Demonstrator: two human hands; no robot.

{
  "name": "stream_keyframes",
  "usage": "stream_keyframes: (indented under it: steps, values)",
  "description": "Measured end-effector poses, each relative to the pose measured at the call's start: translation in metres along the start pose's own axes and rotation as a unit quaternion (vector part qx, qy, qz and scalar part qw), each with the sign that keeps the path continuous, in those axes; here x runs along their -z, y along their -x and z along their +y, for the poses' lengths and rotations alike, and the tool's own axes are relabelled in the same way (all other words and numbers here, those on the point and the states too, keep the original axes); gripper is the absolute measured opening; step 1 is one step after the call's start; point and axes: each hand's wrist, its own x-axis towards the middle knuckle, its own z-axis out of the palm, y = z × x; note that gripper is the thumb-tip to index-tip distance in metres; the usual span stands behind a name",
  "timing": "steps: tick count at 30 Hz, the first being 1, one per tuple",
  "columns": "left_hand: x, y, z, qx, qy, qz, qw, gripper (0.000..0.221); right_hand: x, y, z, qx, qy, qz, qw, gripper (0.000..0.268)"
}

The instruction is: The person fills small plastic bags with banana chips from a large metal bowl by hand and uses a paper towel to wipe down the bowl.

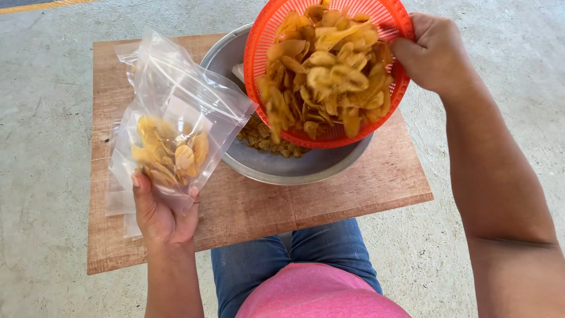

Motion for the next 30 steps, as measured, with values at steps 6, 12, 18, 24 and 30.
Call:
stream_keyframes:
  steps: [6, 12, 18, 24, 30]
  values:
    - [-0.001, 0.000, -0.002, 0.000, -0.012, 0.001, 1.000, 0.070, -0.020, 0.009, -0.024, -0.008, 0.051, 0.028, 0.998, 0.017]
    - [-0.003, -0.001, -0.004, 0.000, -0.018, 0.010, 1.000, 0.071, -0.035, 0.010, -0.028, 0.060, 0.111, 0.053, 0.991, 0.020]
    - [-0.002, -0.003, -0.005, -0.002, -0.019, 0.004, 1.000, 0.073, -0.045, 0.015, -0.026, 0.168, 0.160, 0.090, 0.969, 0.035]
    - [-0.002, -0.003, -0.006, -0.009, -0.025, 0.019, 0.999, 0.075, -0.053, 0.023, -0.035, 0.217, 0.225, 0.129, 0.941, 0.041]
    - [-0.001, -0.004, -0.006, -0.009, -0.024, 0.021, 0.999, 0.074, -0.057, 0.026, -0.031, 0.282, 0.269, 0.163, 0.906, 0.044]
